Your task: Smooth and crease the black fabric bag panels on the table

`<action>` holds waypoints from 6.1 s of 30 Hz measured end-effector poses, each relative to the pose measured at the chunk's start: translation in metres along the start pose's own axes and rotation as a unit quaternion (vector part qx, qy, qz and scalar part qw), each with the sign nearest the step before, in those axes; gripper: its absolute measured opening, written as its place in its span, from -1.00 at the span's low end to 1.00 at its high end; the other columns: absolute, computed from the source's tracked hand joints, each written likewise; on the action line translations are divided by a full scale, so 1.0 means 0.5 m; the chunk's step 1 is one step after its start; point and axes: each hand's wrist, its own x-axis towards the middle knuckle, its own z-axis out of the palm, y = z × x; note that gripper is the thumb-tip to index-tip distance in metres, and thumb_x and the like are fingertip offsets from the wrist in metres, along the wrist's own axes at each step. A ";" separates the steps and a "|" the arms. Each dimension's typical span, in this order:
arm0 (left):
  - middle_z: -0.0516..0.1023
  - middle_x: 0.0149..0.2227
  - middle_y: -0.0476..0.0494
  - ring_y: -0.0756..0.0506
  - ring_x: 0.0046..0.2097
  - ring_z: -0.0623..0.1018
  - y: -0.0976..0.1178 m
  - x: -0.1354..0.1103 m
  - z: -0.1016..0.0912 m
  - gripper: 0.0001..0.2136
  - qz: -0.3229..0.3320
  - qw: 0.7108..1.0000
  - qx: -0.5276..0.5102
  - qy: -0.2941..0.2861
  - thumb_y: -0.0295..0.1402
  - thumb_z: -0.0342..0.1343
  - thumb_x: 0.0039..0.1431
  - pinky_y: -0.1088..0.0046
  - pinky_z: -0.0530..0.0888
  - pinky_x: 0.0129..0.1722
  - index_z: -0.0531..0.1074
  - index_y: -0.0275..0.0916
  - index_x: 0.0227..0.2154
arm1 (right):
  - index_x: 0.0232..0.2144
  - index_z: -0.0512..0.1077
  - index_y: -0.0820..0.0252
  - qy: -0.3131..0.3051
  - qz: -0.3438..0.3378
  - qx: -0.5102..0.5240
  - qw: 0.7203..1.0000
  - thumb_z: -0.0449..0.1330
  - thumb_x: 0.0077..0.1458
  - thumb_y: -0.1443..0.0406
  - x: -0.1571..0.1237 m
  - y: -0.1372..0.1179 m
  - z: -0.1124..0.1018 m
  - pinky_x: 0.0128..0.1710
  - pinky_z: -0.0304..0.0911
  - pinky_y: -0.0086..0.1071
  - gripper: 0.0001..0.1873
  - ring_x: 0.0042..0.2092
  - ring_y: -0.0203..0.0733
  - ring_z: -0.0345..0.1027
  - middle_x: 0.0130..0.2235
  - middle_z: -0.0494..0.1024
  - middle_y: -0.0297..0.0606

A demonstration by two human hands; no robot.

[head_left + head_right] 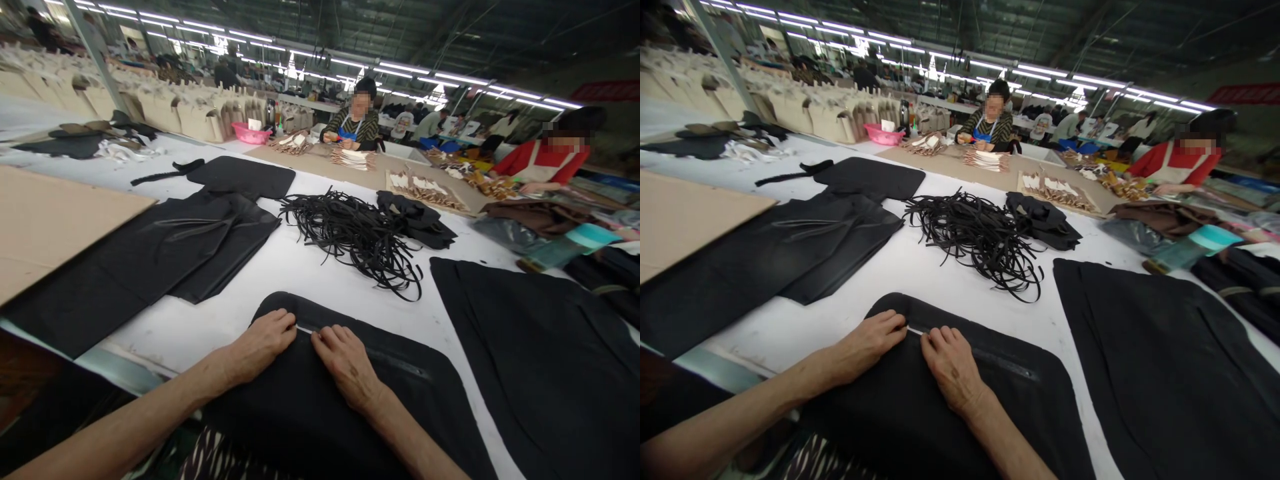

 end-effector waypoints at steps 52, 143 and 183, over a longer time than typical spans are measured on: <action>0.38 -0.11 -0.33 -0.24 -0.11 0.39 0.117 0.023 0.054 -0.51 -0.036 0.956 0.291 -0.029 -0.69 -0.13 -0.07 0.23 0.45 -0.15 0.25 -0.45 0.01 | -0.17 0.34 0.21 0.000 0.025 0.034 0.999 0.03 0.22 0.39 -0.101 0.077 -0.004 -0.26 0.11 -0.31 -0.85 -0.25 -0.17 0.13 -0.26 0.35 -0.24; 0.39 -0.14 -0.15 -0.13 -0.10 0.37 0.039 -0.026 -0.025 -0.73 -0.143 0.989 0.037 0.007 -0.60 -0.18 0.15 0.35 0.40 -0.13 0.39 -0.25 -0.23 | -0.24 0.41 0.24 0.017 0.290 -0.112 0.950 0.03 0.09 0.56 -0.272 0.102 -0.029 -0.23 0.15 -0.19 -0.73 -0.25 -0.06 0.28 -0.26 0.45 -0.16; 0.36 -0.25 -0.12 -0.10 -0.14 0.34 -0.003 0.059 0.020 -0.80 -0.074 0.996 -0.008 0.054 -0.48 -0.16 0.23 0.38 0.35 -0.14 0.38 -0.24 -0.35 | -0.34 0.35 0.15 0.066 0.143 0.050 0.986 0.17 0.11 0.36 0.034 0.015 0.021 -0.22 0.11 -0.29 -0.96 -0.22 -0.12 0.21 -0.26 0.39 -0.28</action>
